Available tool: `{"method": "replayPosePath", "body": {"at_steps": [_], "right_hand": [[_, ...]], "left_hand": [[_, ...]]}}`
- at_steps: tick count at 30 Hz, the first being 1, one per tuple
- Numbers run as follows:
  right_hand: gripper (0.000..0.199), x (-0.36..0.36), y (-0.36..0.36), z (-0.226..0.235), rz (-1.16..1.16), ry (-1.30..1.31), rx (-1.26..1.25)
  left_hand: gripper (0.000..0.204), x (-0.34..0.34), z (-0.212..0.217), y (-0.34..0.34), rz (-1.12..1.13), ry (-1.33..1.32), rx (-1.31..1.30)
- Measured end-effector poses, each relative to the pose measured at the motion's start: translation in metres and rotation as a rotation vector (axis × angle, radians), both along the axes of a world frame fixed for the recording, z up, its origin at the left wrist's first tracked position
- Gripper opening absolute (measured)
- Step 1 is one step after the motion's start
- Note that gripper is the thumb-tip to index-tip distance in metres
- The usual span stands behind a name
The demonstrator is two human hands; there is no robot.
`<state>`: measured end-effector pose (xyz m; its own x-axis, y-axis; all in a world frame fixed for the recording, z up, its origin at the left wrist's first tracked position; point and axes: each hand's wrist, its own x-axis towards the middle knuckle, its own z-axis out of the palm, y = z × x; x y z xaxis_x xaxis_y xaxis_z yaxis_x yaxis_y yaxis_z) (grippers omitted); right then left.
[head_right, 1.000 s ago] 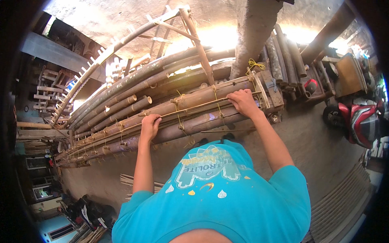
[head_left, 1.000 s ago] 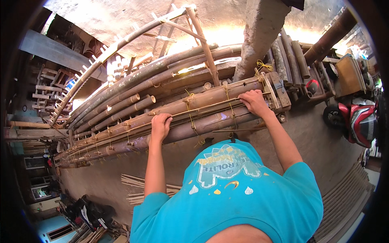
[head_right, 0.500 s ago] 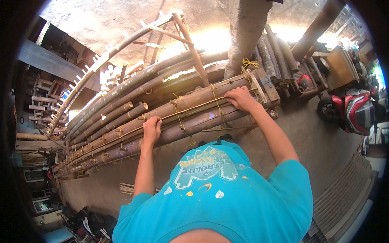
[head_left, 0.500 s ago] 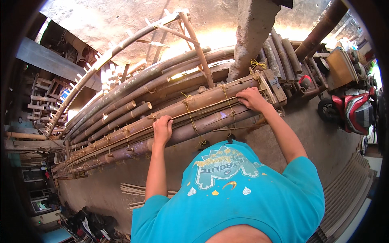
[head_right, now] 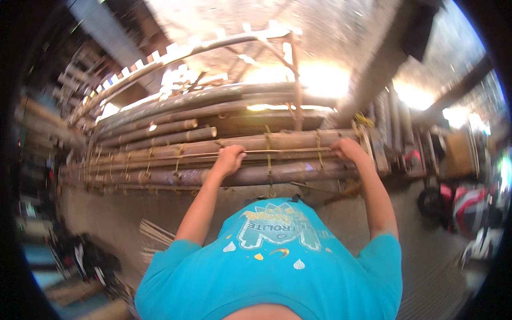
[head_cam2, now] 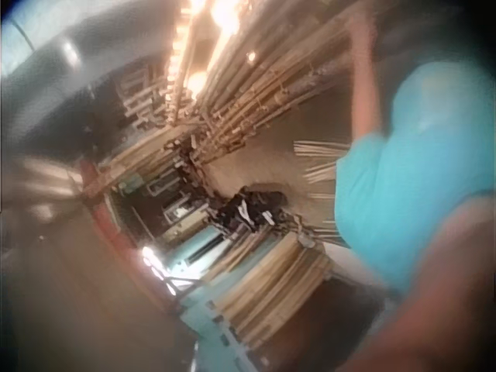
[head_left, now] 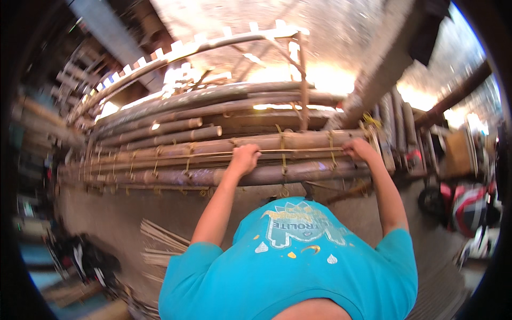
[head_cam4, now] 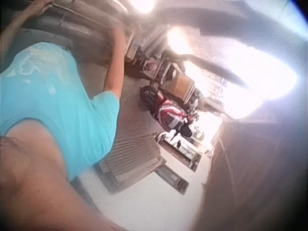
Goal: The person repeatedly picks up thin bamboo sticks from the floor and places them on a horizontal rack. They then use yellow string to tie the sticks to the rack, securing them in place. The process is repeated multiple times throughout the clip.
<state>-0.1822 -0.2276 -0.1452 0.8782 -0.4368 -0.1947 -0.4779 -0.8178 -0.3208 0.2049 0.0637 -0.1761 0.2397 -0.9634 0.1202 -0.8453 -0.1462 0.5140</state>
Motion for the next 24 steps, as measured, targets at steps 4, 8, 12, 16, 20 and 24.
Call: {"method": "replayPosePath", "body": {"at_steps": [4, 8, 12, 16, 20, 24], "right_hand": [[0.037, 0.042, 0.027, 0.034, -0.053, -0.023, 0.086], [0.040, 0.079, 0.048, 0.028, -0.109, -0.005, 0.046], [0.042, 0.066, 0.039, 0.013, -0.112, -0.037, 0.046], [0.040, 0.066, 0.038, 0.016, -0.138, -0.016, 0.075], [0.034, 0.074, 0.049, 0.026, -0.129, -0.014, 0.030], [0.034, 0.070, 0.049, 0.030, -0.153, -0.011, 0.054]], "left_hand": [[0.015, 0.005, -0.008, -0.002, 0.017, -0.049, 0.003], [0.014, 0.006, -0.014, 0.010, 0.080, -0.125, -0.072], [0.017, 0.000, -0.010, 0.000, 0.069, -0.135, 0.042], [0.016, -0.005, -0.022, -0.001, 0.109, -0.089, -0.054], [0.016, -0.004, -0.022, 0.002, 0.115, -0.020, -0.054], [0.016, -0.005, -0.023, 0.002, 0.098, 0.002, -0.081]]}}
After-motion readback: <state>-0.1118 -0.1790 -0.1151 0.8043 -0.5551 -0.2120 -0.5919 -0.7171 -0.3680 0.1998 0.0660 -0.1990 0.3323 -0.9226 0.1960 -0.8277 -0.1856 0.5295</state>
